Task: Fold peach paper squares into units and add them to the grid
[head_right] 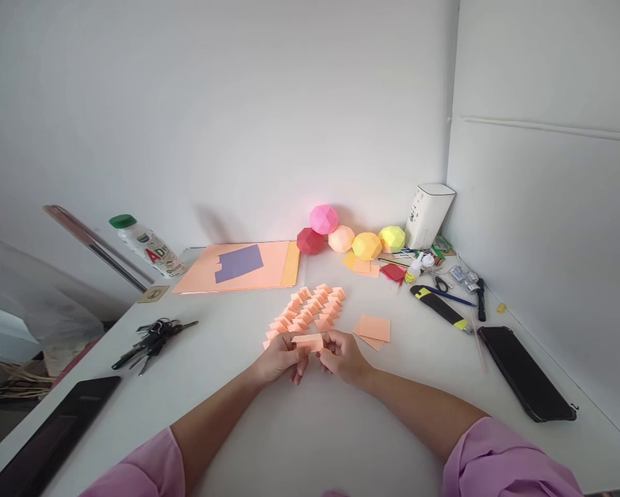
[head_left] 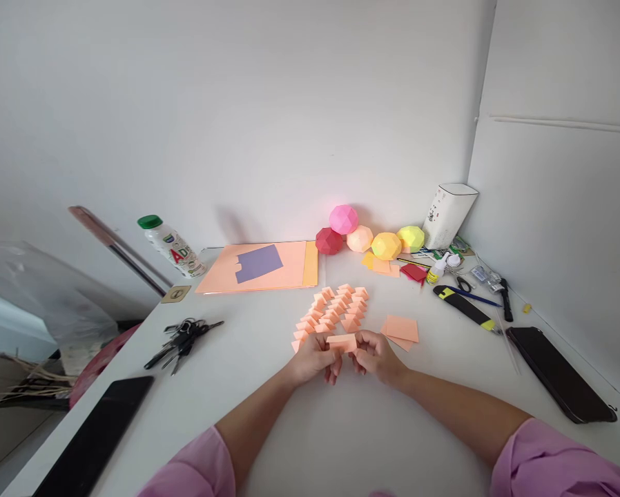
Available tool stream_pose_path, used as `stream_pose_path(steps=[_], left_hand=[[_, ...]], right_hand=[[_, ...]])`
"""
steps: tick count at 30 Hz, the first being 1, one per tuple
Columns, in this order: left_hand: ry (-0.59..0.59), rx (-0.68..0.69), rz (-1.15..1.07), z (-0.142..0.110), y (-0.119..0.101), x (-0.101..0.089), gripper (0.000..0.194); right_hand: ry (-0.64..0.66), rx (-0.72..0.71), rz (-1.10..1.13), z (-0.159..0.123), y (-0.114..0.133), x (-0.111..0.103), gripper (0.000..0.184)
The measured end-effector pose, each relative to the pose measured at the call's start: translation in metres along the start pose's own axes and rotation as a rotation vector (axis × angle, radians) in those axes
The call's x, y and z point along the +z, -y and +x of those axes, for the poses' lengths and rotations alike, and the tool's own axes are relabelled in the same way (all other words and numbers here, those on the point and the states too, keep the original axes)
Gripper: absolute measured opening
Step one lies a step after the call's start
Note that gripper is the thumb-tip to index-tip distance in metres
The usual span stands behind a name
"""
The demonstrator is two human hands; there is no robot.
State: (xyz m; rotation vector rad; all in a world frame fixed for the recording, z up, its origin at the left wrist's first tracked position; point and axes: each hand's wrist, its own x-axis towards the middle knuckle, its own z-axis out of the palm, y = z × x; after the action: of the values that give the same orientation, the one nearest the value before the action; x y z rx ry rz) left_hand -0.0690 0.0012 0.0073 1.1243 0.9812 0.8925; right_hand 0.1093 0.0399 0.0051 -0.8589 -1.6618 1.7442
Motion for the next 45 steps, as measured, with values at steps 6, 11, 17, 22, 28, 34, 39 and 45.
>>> stream_pose_path(steps=[6, 11, 17, 22, 28, 34, 39, 45], left_hand=[[-0.028, 0.023, -0.077, 0.001, 0.003, -0.002, 0.024], [-0.018, 0.044, -0.038, 0.000, 0.003, 0.000, 0.020], [-0.014, 0.046, 0.037, -0.003, -0.003, 0.008, 0.021], [-0.050, 0.020, 0.040, -0.003, -0.004, 0.011, 0.011], [-0.044, 0.011, -0.004, -0.002, -0.004, 0.009, 0.004], [-0.096, 0.038, -0.142, 0.000, 0.001, 0.007, 0.013], [-0.145, 0.140, -0.211, 0.000, 0.003, 0.009, 0.022], [-0.213, 0.111, -0.203, 0.003, 0.005, 0.011, 0.040]], right_hand=[[-0.021, -0.020, 0.128, 0.003, -0.002, -0.003, 0.009], [0.017, -0.033, 0.052, 0.002, 0.001, -0.001, 0.011], [0.068, -0.063, -0.070, -0.001, 0.002, 0.004, 0.018], [0.083, -0.076, -0.028, -0.003, 0.004, 0.005, 0.018], [0.022, -0.069, -0.053, -0.002, 0.000, 0.002, 0.018], [-0.082, -0.005, -0.003, 0.000, -0.001, -0.001, 0.017], [-0.061, 0.006, 0.005, 0.001, 0.003, -0.001, 0.019], [-0.074, -0.065, -0.047, -0.001, 0.001, 0.002, 0.026]])
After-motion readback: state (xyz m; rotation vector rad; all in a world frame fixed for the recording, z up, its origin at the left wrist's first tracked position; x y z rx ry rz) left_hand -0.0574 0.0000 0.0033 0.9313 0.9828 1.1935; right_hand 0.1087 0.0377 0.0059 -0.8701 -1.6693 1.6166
